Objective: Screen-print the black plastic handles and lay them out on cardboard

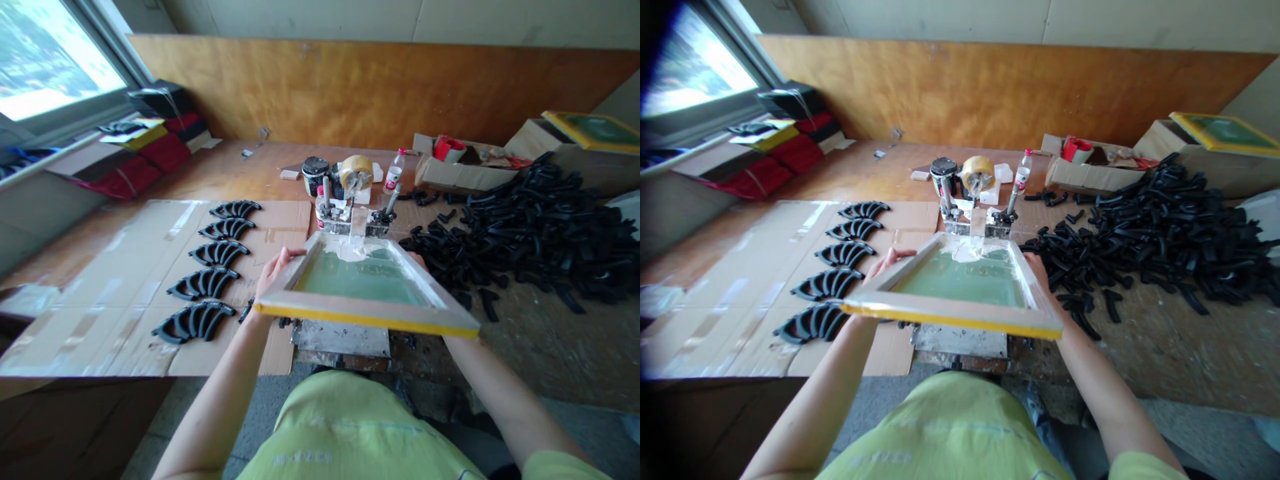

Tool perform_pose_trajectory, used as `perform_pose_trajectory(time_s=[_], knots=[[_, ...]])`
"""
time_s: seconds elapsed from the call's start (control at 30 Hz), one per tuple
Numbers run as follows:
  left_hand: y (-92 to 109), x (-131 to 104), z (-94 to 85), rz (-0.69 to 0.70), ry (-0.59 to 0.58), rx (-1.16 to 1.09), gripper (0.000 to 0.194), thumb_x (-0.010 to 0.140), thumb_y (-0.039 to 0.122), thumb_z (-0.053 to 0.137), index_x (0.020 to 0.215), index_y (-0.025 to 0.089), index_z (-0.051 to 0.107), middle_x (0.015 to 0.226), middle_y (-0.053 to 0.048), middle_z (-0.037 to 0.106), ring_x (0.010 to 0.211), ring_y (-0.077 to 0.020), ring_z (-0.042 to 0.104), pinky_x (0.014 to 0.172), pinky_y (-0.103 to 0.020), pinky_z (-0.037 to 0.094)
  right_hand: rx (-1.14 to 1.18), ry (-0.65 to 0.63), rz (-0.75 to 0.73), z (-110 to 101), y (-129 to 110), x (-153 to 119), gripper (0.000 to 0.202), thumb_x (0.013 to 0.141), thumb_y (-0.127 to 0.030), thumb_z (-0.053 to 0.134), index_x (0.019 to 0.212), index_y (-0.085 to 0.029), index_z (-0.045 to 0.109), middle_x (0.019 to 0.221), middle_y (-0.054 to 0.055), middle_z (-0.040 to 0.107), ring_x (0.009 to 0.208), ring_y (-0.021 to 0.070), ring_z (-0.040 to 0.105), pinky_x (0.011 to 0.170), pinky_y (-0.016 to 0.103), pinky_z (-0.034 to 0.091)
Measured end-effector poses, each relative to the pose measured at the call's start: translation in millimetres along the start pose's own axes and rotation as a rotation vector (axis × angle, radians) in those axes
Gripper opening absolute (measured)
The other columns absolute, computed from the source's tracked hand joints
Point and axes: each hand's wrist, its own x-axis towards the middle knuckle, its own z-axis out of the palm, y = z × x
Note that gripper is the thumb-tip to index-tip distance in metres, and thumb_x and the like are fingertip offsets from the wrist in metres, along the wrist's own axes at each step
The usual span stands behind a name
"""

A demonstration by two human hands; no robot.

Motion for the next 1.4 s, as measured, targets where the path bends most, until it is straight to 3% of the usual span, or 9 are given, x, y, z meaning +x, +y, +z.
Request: perform_pose_trajectory(time_s=[0.07,0.17,0.3,0.47,0.67,0.93,1.03,1.17,1.4], knots=[[-23.0,-16.7,-6.3,-0.137,-0.070,0.040,0.058,0.081,0.064,0.052,0.103,0.014,0.069,0.079,-0.003,0.066,0.063,-0.0133,0.055,0.056,-0.023,0.041,0.004,0.140,0.020,-14.3,3.8,22.7,0.037,0.091,-0.024,0.037,0.113,-0.016,0.066,0.107,0.013,0.065,0.102,0.0282,0.058,0.092,0.045,0.046],[-68.2,-31.7,-7.9,-0.266,-0.120,0.044,0.064,0.075,0.060,0.062,0.122,0.017,0.061,0.080,-0.002,0.067,0.063,-0.0143,0.057,0.056,-0.023,0.042,0.002,0.254,-0.159,-13.0,-26.8,57.0,0.037,0.086,-0.022,0.053,0.121,-0.015,0.061,0.125,0.014,0.057,0.115,0.0274,0.053,0.099,0.042,0.043],[-126.7,-31.9,-2.0,-0.283,-0.097,0.055,0.076,0.078,0.053,0.061,0.144,0.021,0.041,0.078,0.000,0.065,0.066,-0.0153,0.059,0.059,-0.024,0.045,-0.113,0.041,-0.320,11.5,-81.0,82.5,0.041,0.080,-0.017,0.063,0.121,-0.015,0.058,0.120,0.012,0.059,0.113,0.0257,0.052,0.094,0.036,0.044],[-161.3,-27.6,-1.8,-0.231,-0.074,0.146,0.065,0.084,0.053,0.055,0.140,0.023,0.046,0.084,-0.001,0.067,0.073,-0.0163,0.061,0.065,-0.025,0.047,-0.246,-0.177,-0.222,20.7,-83.7,81.9,0.015,0.086,-0.028,0.058,0.095,-0.017,0.063,0.098,0.009,0.067,0.091,0.0224,0.060,0.077,0.029,0.043],[-164.0,-28.1,-2.9,-0.228,-0.086,0.137,0.063,0.085,0.053,0.054,0.139,0.023,0.047,0.087,-0.002,0.069,0.078,-0.0173,0.062,0.068,-0.026,0.048,-0.345,-0.099,-0.187,29.9,-85.4,54.8,0.014,0.084,-0.017,0.053,0.094,-0.013,0.061,0.096,0.014,0.066,0.094,0.0249,0.057,0.079,0.031,0.040],[-161.9,-27.9,-1.6,-0.240,-0.074,0.129,0.066,0.083,0.053,0.056,0.140,0.022,0.047,0.088,-0.002,0.069,0.077,-0.0169,0.062,0.070,-0.026,0.047,-0.135,-0.255,-0.746,20.0,-84.2,8.7,0.016,0.081,-0.008,0.050,0.086,-0.015,0.063,0.085,0.009,0.063,0.089,0.0218,0.054,0.076,0.030,0.040],[-159.2,-27.8,-1.9,-0.241,-0.066,0.156,0.064,0.083,0.052,0.056,0.139,0.022,0.048,0.087,-0.002,0.068,0.077,-0.0168,0.061,0.068,-0.025,0.047,-0.051,-0.271,-0.723,13.2,-80.3,19.3,0.011,0.083,-0.012,0.054,0.083,-0.018,0.063,0.082,0.005,0.062,0.084,0.0195,0.055,0.073,0.029,0.041],[-151.5,-28.3,-3.3,-0.259,-0.070,0.138,0.064,0.082,0.053,0.057,0.138,0.022,0.049,0.088,-0.003,0.069,0.075,-0.0168,0.062,0.064,-0.025,0.047,-0.075,-0.117,-0.592,25.0,-84.8,22.8,0.014,0.083,-0.009,0.052,0.086,-0.017,0.063,0.091,0.008,0.062,0.090,0.0217,0.054,0.075,0.031,0.044],[-131.5,-30.9,-1.7,-0.305,-0.069,0.116,0.066,0.079,0.054,0.060,0.135,0.021,0.051,0.083,-0.003,0.068,0.070,-0.0169,0.062,0.060,-0.024,0.046,0.038,-0.153,-0.680,22.6,-80.0,4.6,0.016,0.086,-0.015,0.057,0.099,-0.018,0.065,0.095,0.007,0.065,0.092,0.0207,0.057,0.081,0.031,0.047]])
